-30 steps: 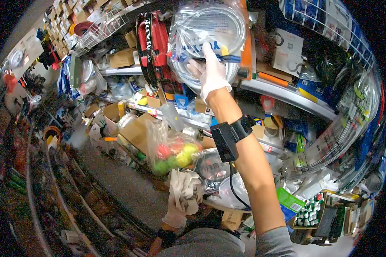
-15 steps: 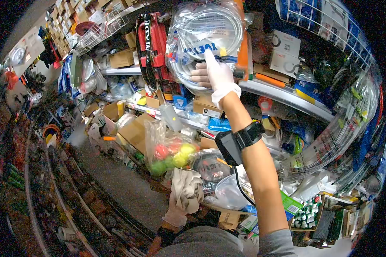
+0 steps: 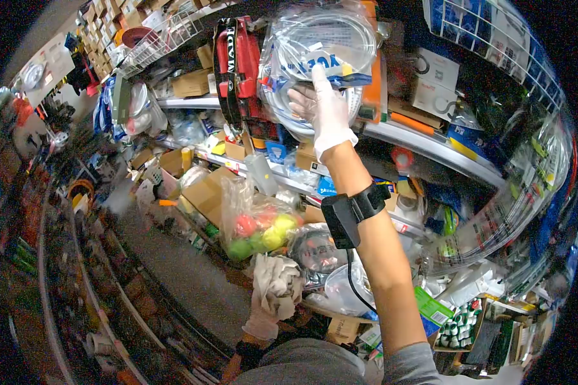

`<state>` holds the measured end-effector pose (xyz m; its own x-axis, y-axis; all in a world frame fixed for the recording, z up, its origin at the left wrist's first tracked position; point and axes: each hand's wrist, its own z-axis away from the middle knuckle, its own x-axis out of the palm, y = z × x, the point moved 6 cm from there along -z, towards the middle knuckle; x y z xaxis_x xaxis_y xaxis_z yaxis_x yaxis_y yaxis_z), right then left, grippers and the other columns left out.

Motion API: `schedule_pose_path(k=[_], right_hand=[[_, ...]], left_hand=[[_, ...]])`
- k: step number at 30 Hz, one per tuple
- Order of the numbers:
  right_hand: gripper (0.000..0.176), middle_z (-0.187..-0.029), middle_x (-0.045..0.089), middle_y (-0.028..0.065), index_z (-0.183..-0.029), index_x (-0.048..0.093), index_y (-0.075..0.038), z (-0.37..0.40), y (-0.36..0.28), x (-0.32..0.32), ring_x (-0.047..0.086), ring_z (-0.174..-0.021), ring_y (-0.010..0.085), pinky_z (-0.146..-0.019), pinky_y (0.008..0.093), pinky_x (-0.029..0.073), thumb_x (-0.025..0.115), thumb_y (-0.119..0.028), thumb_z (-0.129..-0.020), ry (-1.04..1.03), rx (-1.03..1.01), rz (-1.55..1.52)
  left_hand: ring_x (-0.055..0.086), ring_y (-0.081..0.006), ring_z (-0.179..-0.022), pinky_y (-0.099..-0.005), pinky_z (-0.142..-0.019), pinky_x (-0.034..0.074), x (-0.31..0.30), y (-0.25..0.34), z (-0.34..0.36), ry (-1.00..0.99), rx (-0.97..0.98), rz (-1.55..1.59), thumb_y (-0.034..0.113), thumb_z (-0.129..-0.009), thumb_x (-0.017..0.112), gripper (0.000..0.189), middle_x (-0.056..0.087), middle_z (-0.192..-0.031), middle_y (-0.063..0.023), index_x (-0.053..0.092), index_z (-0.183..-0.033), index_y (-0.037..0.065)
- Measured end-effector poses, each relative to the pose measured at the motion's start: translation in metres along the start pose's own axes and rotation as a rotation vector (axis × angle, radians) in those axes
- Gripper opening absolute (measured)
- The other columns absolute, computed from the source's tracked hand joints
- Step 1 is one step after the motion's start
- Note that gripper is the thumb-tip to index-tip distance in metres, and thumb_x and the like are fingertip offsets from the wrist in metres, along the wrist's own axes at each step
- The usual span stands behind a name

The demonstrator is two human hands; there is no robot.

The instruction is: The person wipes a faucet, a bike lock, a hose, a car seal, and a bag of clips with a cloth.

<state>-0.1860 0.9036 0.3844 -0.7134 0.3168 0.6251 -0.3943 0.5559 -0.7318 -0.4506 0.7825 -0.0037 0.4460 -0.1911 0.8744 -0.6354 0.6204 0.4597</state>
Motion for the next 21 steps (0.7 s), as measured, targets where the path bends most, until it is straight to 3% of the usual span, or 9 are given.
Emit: schedule_pose_path(k=[3, 7, 9, 17, 20, 21], right_hand=[[0.052, -0.105, 0.065, 0.0137, -0.116, 0.058, 0.003, 0.002, -0.010, 0.000, 0.069, -0.094, 0.0208, -0.070, 0.0292, 0.058, 0.065, -0.043, -0.092, 0.091, -0.120, -0.007], [0.033, -0.105, 0.064, 0.0059, -0.113, 0.060, -0.001, 0.007, -0.031, 0.004, 0.062, -0.091, 0.0157, -0.072, 0.0302, 0.056, 0.068, -0.024, -0.091, 0.130, -0.355, -0.053], [0.031, -0.096, 0.060, 0.0085, -0.111, 0.055, -0.003, 0.012, -0.042, 0.001, 0.060, -0.088, 0.0184, -0.084, 0.0345, 0.054, 0.069, -0.021, -0.090, 0.188, -0.414, -0.068], [0.024, -0.104, 0.062, 0.0069, -0.112, 0.053, -0.006, 0.004, -0.054, -0.005, 0.060, -0.092, 0.0180, -0.086, 0.0351, 0.050, 0.065, -0.009, -0.091, 0.097, -0.459, -0.174], [0.027, -0.108, 0.061, 0.0063, -0.112, 0.052, -0.007, 0.002, -0.048, -0.010, 0.060, -0.096, 0.0181, -0.087, 0.0360, 0.049, 0.067, -0.006, -0.090, 0.055, -0.433, -0.204], [0.028, -0.109, 0.061, 0.0063, -0.112, 0.052, -0.007, 0.002, -0.044, -0.014, 0.060, -0.097, 0.0183, -0.088, 0.0363, 0.049, 0.067, -0.005, -0.089, 0.044, -0.414, -0.196]], left_hand=[[0.038, -0.0097, -0.045, -0.0255, -0.043, 0.033, -0.020, -0.011, -0.004, 0.029, -0.053, 0.082, 0.041, -0.104, 0.037, 0.043, 0.053, -0.070, 0.0025, 0.051, -0.136, 0.017], [0.039, -0.0100, -0.045, -0.0257, -0.043, 0.033, -0.036, -0.021, -0.011, 0.039, -0.084, 0.146, 0.042, -0.103, 0.037, 0.042, 0.053, -0.069, 0.0025, 0.052, -0.135, 0.017], [0.039, -0.0102, -0.045, -0.0257, -0.043, 0.034, -0.040, -0.025, -0.013, 0.042, -0.097, 0.165, 0.042, -0.103, 0.037, 0.042, 0.053, -0.068, 0.0025, 0.052, -0.134, 0.017], [0.039, -0.0108, -0.045, -0.0260, -0.043, 0.034, -0.048, -0.034, -0.022, 0.085, -0.128, 0.203, 0.043, -0.103, 0.037, 0.042, 0.052, -0.066, 0.0024, 0.053, -0.132, 0.017], [0.040, -0.0122, -0.043, -0.0268, -0.042, 0.035, -0.047, -0.037, -0.025, -0.060, -0.112, 0.255, 0.042, -0.103, 0.036, 0.042, 0.052, -0.062, 0.0016, 0.054, -0.131, 0.017], [0.040, -0.0131, -0.042, -0.0277, -0.042, 0.035, -0.045, -0.037, -0.026, 0.069, -0.151, 0.249, 0.043, -0.103, 0.035, 0.042, 0.050, -0.058, 0.0012, 0.055, -0.129, 0.016]])
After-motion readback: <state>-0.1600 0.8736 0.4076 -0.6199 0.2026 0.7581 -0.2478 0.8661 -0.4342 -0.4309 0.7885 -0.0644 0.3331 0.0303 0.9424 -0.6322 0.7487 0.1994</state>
